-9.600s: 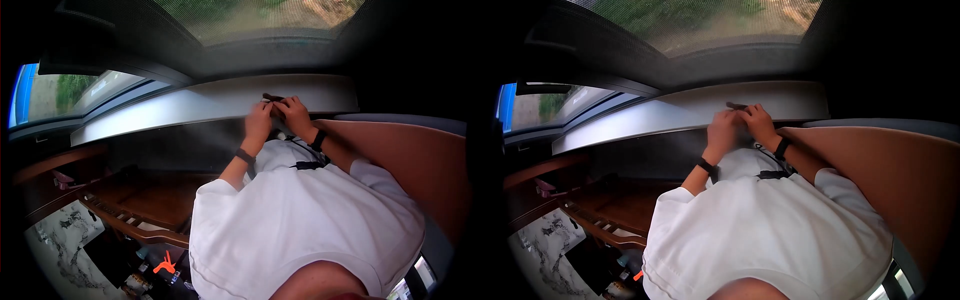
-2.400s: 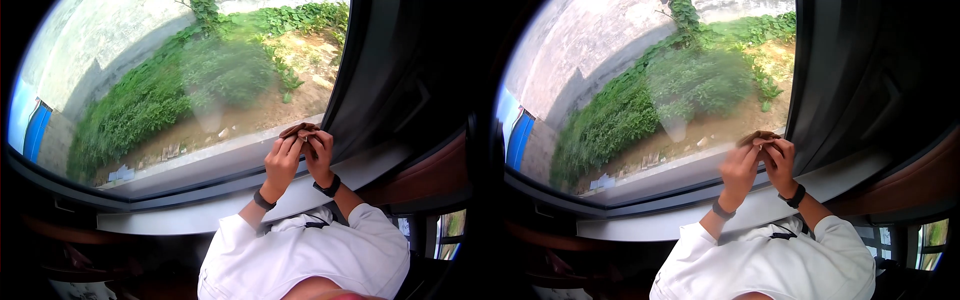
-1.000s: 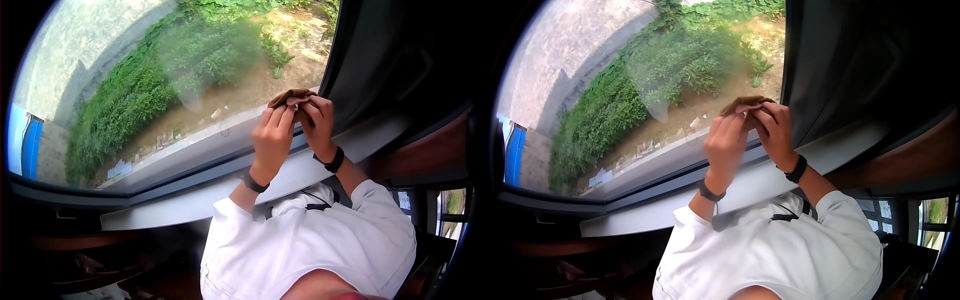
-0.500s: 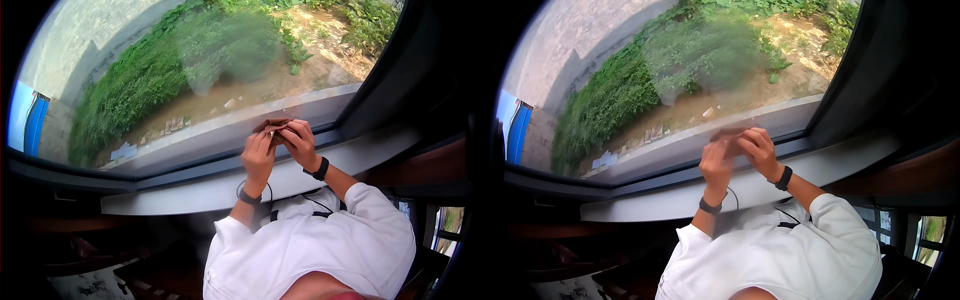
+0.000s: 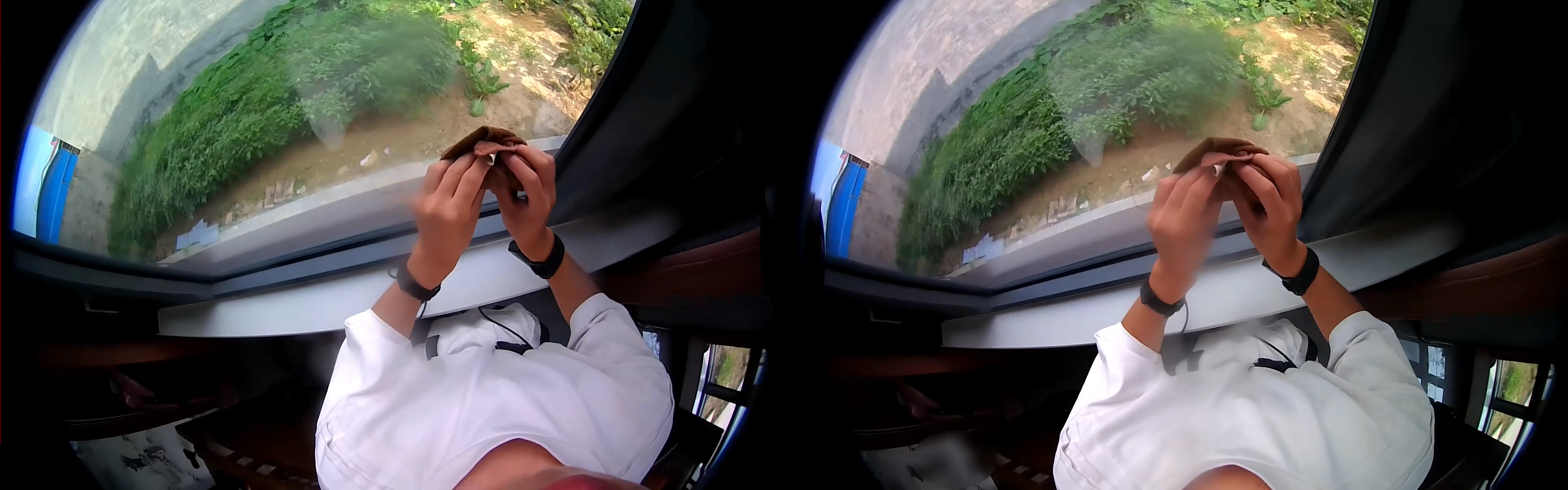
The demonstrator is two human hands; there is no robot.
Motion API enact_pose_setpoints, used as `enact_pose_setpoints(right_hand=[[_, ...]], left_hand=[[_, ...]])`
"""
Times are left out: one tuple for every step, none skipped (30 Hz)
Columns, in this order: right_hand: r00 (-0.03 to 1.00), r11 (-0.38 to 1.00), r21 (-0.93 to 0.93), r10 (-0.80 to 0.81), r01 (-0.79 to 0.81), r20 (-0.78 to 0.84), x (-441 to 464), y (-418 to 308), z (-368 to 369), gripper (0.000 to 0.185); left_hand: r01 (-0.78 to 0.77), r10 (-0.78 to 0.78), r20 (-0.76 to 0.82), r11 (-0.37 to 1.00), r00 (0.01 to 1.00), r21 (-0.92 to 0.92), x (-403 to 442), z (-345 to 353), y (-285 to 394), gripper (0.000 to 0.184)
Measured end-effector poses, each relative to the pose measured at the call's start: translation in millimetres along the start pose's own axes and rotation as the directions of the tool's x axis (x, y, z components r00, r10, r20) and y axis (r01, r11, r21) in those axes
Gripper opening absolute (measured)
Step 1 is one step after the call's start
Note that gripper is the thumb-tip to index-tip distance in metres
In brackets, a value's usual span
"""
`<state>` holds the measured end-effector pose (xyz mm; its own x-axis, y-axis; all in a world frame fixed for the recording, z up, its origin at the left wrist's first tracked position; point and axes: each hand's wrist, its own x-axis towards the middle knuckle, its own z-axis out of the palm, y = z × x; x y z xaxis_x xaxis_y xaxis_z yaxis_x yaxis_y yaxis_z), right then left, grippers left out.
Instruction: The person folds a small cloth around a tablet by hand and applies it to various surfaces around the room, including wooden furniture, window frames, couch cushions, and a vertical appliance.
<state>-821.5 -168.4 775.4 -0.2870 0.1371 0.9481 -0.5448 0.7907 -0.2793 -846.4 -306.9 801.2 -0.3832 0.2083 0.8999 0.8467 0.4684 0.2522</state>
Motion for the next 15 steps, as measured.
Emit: enact_pose_setpoints(right_hand=[[1.000, 1.000, -0.005, 0.024, -0.024, 0.020, -7.3, 2.6, -2.2, 0.041], [0.999, 1.000, -0.001, 0.025, -0.025, 0.035, -15.7, 5.5, -3.2, 0.042], [0.998, 1.000, 0.006, 0.030, -0.030, 0.050, -25.2, 7.5, -3.0, 0.043], [0.998, 0.999, 0.013, 0.033, -0.034, 0.062, -33.2, 8.6, -1.4, 0.044], [0.997, 0.999, 0.017, 0.049, -0.051, 0.067, -39.3, 7.8, 0.8, 0.043], [0.994, 0.997, 0.013, 0.074, -0.075, 0.074, -45.3, 5.6, 3.0, 0.041], [0.992, 0.995, 0.006, 0.100, -0.101, 0.081, -50.6, 2.8, 5.9, 0.040], [0.988, 0.992, -0.003, 0.127, -0.127, 0.089, -55.1, -0.7, 8.2, 0.038], [0.983, 0.988, 0.010, 0.153, -0.155, 0.098, -58.2, -5.6, 10.8, 0.038], [0.981, 0.987, 0.015, 0.155, -0.158, 0.114, -63.1, -8.7, 13.4, 0.038], [0.980, 0.987, 0.018, 0.153, -0.157, 0.130, -68.7, -10.4, 16.7, 0.038], [0.978, 0.988, 0.022, 0.150, -0.155, 0.145, -73.0, -12.0, 21.3, 0.039], [0.978, 0.988, 0.020, 0.146, -0.151, 0.151, -76.3, -15.5, 27.2, 0.039], [0.976, 0.989, 0.026, 0.141, -0.147, 0.164, -78.8, -20.0, 33.3, 0.038], [0.975, 0.989, 0.031, 0.137, -0.145, 0.176, -81.8, -26.9, 41.5, 0.038]], left_hand=[[0.005, -0.005, 0.020, 1.000, 1.000, 0.001, -5.0, 2.1, 0.4, 0.038], [0.012, -0.012, 0.043, 1.000, 0.999, 0.005, -11.4, 3.1, 0.3, 0.038], [0.030, -0.031, 0.071, 0.999, 0.997, 0.014, -19.4, 4.2, -0.2, 0.037], [0.044, -0.046, 0.087, 0.999, 0.995, 0.025, -28.0, 5.1, -2.2, 0.037], [0.057, -0.060, 0.102, 0.998, 0.993, 0.033, -36.5, 5.7, -5.1, 0.037], [0.072, -0.076, 0.120, 0.997, 0.990, 0.040, -43.4, 5.0, -7.5, 0.037], [0.089, -0.093, 0.133, 0.995, 0.987, 0.041, -48.2, 3.5, -10.8, 0.036], [0.106, -0.111, 0.148, 0.994, 0.983, 0.039, -52.7, 0.9, -12.7, 0.036], [0.126, -0.130, 0.161, 0.991, 0.978, 0.036, -58.3, -2.2, -14.2, 0.035], [0.149, -0.155, 0.177, 0.988, 0.972, 0.046, -65.2, -5.7, -16.6, 0.035], [0.170, -0.178, 0.190, 0.984, 0.965, 0.056, -71.8, -9.2, -19.9, 0.034], [0.190, -0.200, 0.202, 0.980, 0.959, 0.064, -76.7, -12.5, -23.7, 0.034], [0.197, -0.206, 0.197, 0.978, 0.959, 0.065, -80.9, -16.6, -28.1, 0.034], [0.203, -0.212, 0.193, 0.977, 0.958, 0.066, -85.4, -22.7, -33.7, 0.034], [0.208, -0.217, 0.192, 0.976, 0.957, 0.066, -89.6, -31.7, -41.3, 0.034]])
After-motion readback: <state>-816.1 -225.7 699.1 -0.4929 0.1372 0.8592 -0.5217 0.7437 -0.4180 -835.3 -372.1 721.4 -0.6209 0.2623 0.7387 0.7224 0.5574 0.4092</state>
